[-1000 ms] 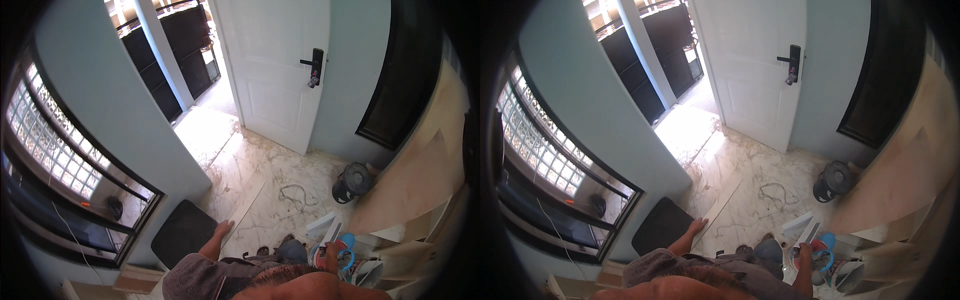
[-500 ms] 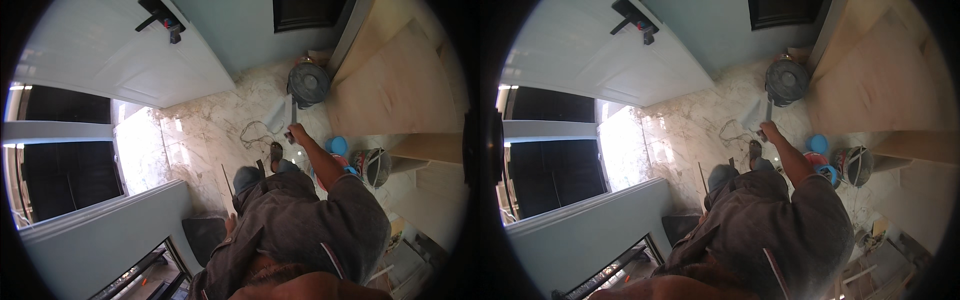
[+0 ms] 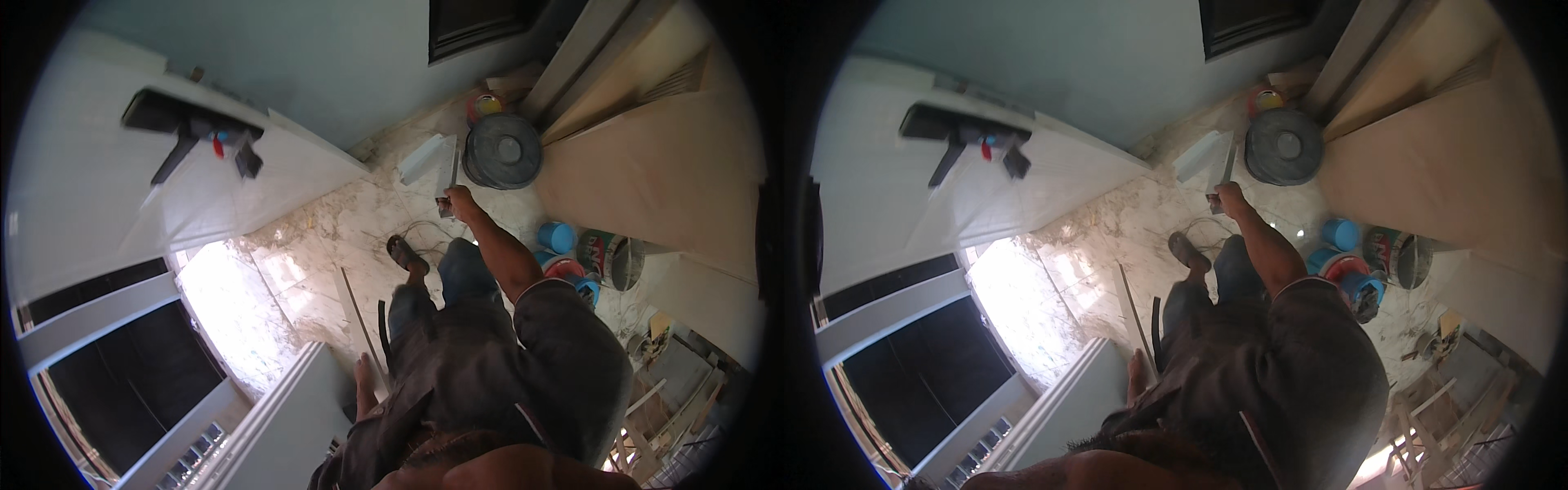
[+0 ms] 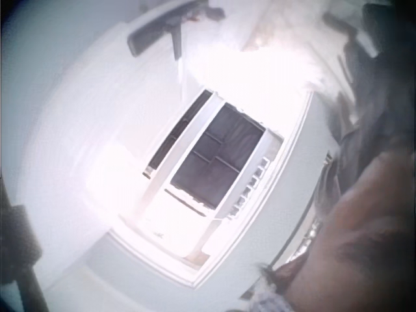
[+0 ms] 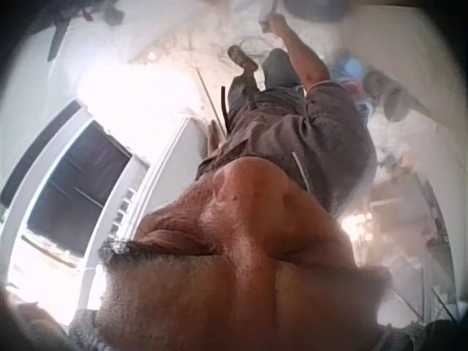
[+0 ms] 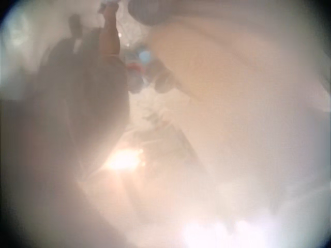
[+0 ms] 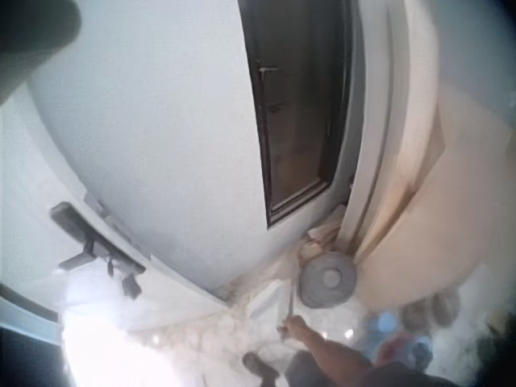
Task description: The person saws a piece of wood by hand, uses pliers to adjust wires on a metal grid, and positions wooden planks within a larger wooden frame structure.
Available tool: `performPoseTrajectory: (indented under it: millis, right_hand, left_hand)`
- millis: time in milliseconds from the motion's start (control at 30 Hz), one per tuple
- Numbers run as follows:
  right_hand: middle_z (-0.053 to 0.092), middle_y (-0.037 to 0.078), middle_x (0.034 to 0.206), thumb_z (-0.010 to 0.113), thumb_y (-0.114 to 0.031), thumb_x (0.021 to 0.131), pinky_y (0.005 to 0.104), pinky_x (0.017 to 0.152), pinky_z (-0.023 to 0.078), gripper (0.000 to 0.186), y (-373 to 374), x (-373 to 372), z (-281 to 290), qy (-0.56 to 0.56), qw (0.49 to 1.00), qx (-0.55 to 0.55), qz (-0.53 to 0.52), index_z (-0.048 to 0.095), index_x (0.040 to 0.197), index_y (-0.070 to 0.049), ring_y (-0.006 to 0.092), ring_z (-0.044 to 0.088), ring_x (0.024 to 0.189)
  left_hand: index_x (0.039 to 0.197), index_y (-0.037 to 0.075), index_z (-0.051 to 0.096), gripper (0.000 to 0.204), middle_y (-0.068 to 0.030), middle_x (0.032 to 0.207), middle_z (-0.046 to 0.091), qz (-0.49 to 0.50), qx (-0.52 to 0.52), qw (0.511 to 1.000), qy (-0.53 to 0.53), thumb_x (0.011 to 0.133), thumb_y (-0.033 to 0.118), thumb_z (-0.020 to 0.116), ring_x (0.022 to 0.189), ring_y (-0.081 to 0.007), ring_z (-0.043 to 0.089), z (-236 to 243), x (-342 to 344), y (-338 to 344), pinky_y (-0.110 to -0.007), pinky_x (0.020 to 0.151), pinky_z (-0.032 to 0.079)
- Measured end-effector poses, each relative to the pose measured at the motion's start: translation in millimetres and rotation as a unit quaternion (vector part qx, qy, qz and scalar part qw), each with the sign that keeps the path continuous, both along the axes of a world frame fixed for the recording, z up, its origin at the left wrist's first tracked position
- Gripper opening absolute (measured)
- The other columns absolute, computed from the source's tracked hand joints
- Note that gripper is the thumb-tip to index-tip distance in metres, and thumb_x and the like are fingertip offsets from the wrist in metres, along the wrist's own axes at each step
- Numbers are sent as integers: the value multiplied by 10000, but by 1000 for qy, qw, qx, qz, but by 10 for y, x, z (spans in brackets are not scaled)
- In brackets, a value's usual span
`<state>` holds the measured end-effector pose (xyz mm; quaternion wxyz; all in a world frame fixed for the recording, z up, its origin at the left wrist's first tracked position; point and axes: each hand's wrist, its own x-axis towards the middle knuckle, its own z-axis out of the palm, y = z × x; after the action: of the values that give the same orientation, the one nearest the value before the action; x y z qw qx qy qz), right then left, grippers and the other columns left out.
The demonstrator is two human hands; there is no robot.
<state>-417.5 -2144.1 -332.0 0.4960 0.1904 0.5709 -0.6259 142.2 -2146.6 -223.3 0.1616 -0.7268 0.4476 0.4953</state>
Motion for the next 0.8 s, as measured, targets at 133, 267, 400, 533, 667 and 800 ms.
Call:
performPoseTrajectory:
  millis: [133, 267, 400, 533, 667, 800]
  right_hand:
    - [558, 175, 970, 497, -89, 917, 400, 703, 549, 295, -569, -316, -559, -17, 997, 31, -75, 476, 1149, 91, 277, 595, 798]
    - [526, 197, 1049, 494, -96, 915, 410, 765, 552, 333, -871, -689, -1548, -25, 986, 34, -163, 449, 1188, 91, 291, 595, 868]
    - [500, 174, 1098, 475, -96, 935, 426, 899, 508, 357, -1199, -1125, -2568, -7, 981, 8, -196, 422, 1258, 46, 302, 560, 990]
    - [480, 156, 1152, 453, -92, 949, 426, 927, 494, 392, -1444, -1313, -3249, -23, 960, -31, -278, 377, 1321, 7, 301, 540, 1054]
    - [468, 166, 1184, 408, -87, 967, 423, 934, 491, 388, -1617, -1487, -3675, -13, 959, -63, -276, 350, 1339, 11, 302, 531, 1082]
    - [477, 155, 1182, 421, -77, 957, 437, 933, 484, 424, -1795, -1599, -4053, -13, 963, -21, -269, 332, 1367, -10, 309, 535, 1080]
  left_hand:
    - [1084, -63, 596, 614, -208, 953, 634, 12, 6, 1000, -7, 942, 508, 420, 883, -305, 605, 119, 39, -269, -432, 772, 467]
    - [1022, -67, 609, 590, -209, 929, 634, -32, 88, 994, -49, 942, 490, 429, 870, -311, 592, 34, 6, -468, -450, 775, 446]
    - [1024, -48, 615, 554, -220, 938, 633, -118, 66, 975, -176, 939, 471, 438, 885, -330, 594, 155, -894, -582, -447, 798, 443]
    - [1095, -24, 589, 522, -199, 961, 640, -59, 106, 979, -161, 944, 453, 439, 899, -321, 600, -256, -602, -439, -426, 812, 445]
    - [1108, -7, 579, 499, -197, 976, 635, -96, 125, 965, -207, 945, 444, 443, 899, -318, 596, -218, -1796, -857, -424, 802, 445]
    - [1102, 1, 581, 494, -222, 1001, 627, -107, 122, 972, -168, 944, 448, 443, 940, -354, 593, -427, -1769, -953, -434, 824, 439]
